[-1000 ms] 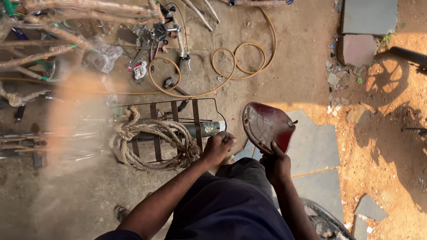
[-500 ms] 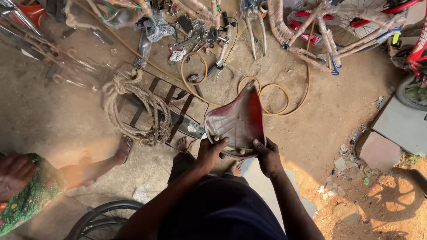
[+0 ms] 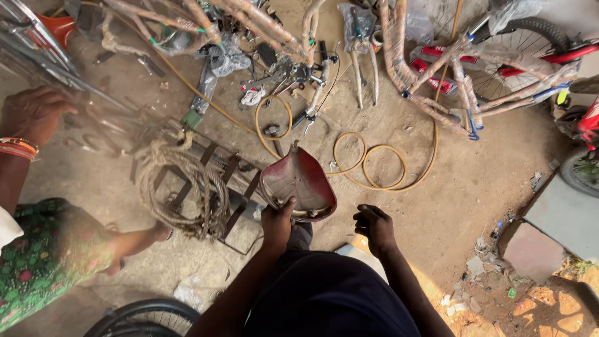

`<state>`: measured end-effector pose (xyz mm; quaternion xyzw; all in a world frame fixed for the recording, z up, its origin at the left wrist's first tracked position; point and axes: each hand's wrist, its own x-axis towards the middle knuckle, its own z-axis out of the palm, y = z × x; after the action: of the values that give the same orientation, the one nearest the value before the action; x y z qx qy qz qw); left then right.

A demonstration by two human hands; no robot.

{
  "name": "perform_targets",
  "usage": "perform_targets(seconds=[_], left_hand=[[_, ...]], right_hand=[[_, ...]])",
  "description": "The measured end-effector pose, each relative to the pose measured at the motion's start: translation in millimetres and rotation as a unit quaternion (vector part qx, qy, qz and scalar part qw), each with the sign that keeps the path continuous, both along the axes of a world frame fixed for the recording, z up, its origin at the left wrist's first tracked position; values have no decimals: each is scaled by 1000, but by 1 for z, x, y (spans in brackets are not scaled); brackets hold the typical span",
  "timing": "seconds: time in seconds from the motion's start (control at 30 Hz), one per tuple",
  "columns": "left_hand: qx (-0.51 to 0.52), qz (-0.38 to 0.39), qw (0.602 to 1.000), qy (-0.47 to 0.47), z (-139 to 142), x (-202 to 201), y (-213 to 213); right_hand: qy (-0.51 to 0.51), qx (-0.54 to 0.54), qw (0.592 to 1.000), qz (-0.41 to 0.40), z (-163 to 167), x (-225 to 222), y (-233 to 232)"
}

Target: The person inflates a bicycle tire using a hand pump and then removes the bicycle seat. They use a hammer to tap on the underside of the seat, likely to adjust or remove components.

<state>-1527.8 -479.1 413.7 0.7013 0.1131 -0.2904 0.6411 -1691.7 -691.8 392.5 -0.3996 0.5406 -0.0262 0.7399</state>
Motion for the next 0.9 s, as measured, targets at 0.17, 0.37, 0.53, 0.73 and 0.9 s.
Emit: perform_targets(seconds=[0.17,0.37,0.53,0.73,0.9], left_hand=[[-65,62,985,150,-33,48,-52],[-46,108,983,138,-48,79,-84],[2,209,970,127,-50,99,-100],[0,397,908,133,-61,103,-130],[36,468,878,89,-76,109,-148]], right_hand=[[1,-45,997,68,11,58,-40],[39,-39,991,120,-2,120,-107],[50,0,966,252,-44,204,-157],[-12,13,920,392,-58,337,-212],[-22,-35,916,400,-65,410,-229]])
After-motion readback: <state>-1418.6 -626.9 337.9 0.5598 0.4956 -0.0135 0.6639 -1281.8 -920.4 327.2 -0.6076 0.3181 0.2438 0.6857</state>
